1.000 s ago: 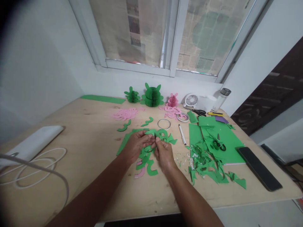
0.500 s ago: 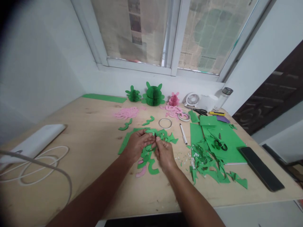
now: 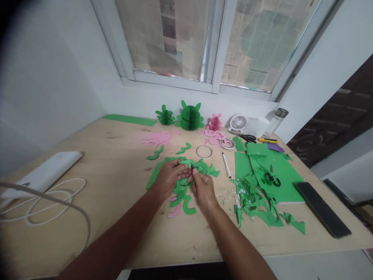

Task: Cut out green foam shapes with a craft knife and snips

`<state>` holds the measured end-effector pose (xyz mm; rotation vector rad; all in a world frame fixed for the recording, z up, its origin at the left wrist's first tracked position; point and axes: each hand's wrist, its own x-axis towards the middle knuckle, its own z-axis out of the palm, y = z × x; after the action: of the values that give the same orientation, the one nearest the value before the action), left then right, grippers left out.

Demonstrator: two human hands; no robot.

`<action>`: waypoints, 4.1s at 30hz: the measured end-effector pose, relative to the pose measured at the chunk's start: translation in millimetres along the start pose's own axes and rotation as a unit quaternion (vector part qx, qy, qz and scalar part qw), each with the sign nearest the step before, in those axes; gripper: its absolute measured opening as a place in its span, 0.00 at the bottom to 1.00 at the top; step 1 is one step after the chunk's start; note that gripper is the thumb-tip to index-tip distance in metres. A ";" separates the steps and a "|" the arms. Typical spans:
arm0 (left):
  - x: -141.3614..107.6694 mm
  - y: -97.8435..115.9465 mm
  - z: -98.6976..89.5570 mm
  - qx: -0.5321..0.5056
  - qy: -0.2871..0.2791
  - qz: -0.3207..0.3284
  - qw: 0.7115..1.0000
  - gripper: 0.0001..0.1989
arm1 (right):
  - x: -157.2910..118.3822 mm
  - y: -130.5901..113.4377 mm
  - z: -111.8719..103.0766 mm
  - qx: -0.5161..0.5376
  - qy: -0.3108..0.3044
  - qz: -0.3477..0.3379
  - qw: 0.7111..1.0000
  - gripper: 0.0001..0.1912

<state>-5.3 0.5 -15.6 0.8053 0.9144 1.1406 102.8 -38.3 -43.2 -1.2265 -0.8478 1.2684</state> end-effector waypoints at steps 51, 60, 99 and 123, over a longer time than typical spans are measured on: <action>4.0 -3.6 -2.3 -0.001 0.006 -0.001 1.000 0.11 | -3.3 -0.1 2.4 0.062 -0.025 0.067 0.995 0.27; 13.2 3.3 -17.3 0.037 -0.062 -0.027 0.997 0.14 | -3.5 -2.7 -0.4 0.030 -0.037 0.070 0.996 0.28; 15.7 23.3 -36.3 0.120 -0.152 -0.061 0.979 0.11 | -4.2 -0.3 -4.0 -0.045 -0.069 0.057 0.995 0.29; 23.3 18.4 -44.6 0.139 -0.184 -0.051 0.972 0.10 | -3.5 1.4 -4.6 -0.080 -0.078 0.035 0.993 0.29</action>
<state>-49.2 30.4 -22.0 1.1428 0.7995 0.7469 106.3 -42.8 -45.0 -1.3056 -1.0442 1.3870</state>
